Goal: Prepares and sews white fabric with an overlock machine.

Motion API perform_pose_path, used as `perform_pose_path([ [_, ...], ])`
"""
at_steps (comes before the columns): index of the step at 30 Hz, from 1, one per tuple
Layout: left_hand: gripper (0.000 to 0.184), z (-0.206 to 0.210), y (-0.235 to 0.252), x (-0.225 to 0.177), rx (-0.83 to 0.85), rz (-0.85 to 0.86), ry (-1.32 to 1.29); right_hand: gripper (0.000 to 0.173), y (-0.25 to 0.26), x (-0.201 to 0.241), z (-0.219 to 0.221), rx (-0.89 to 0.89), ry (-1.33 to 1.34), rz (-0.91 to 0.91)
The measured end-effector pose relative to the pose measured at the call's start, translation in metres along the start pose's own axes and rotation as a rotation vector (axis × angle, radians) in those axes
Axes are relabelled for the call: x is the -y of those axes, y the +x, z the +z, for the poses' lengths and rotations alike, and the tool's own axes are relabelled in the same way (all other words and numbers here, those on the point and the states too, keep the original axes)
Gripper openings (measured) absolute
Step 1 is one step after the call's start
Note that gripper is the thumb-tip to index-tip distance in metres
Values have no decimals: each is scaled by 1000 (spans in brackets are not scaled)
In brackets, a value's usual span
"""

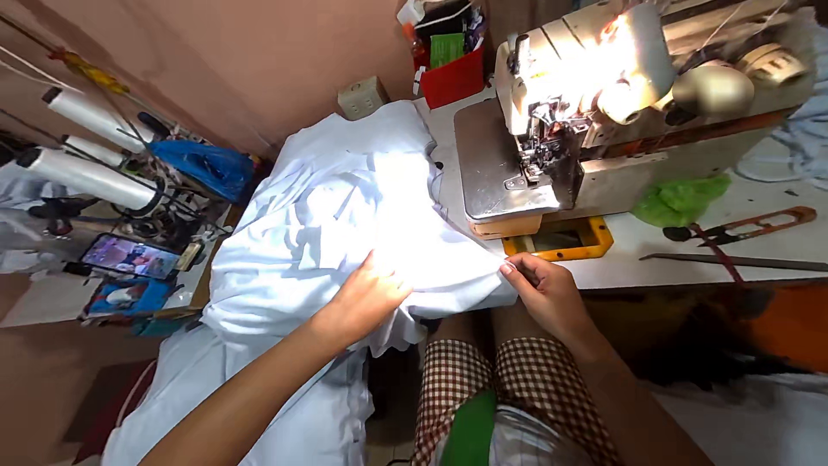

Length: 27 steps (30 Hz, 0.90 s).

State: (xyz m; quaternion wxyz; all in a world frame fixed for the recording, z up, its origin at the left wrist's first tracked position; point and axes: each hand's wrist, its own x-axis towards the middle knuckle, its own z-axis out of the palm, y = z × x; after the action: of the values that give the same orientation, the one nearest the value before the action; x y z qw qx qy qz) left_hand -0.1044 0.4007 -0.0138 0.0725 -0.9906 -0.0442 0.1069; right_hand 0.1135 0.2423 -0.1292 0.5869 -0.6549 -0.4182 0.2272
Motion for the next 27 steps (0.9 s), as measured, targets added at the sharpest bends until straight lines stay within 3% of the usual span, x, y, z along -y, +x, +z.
perform_pose_path([
  [2, 3, 15, 3, -14, -62, 117, -52, 23, 1, -1, 0, -21, 25, -15],
  [7, 3, 28, 30, -68, -51, 394, -267, 14, -9, 8, -1, -36, 257, 42],
  [9, 16, 20, 48, -80, -147, 451, -379, 11, -18, 12, -2, 17, 360, 95],
  [12, 19, 6, 68, -78, -385, 376, -492, 10, -31, 19, -2, 102, 586, 217],
  [15, 17, 5, 79, -61, -498, 229, -594, 18, -36, 30, 0, 164, 814, 401],
  [17, 30, 9, 78, -55, -572, 130, -543, 21, -35, 35, 2, 163, 949, 498],
  [19, 29, 15, 71, -51, -671, 82, -442, 22, -34, 37, 1, 165, 1024, 551],
  [27, 22, 17, 38, -55, -633, 128, -205, 23, -36, 42, 3, 144, 1019, 590],
])
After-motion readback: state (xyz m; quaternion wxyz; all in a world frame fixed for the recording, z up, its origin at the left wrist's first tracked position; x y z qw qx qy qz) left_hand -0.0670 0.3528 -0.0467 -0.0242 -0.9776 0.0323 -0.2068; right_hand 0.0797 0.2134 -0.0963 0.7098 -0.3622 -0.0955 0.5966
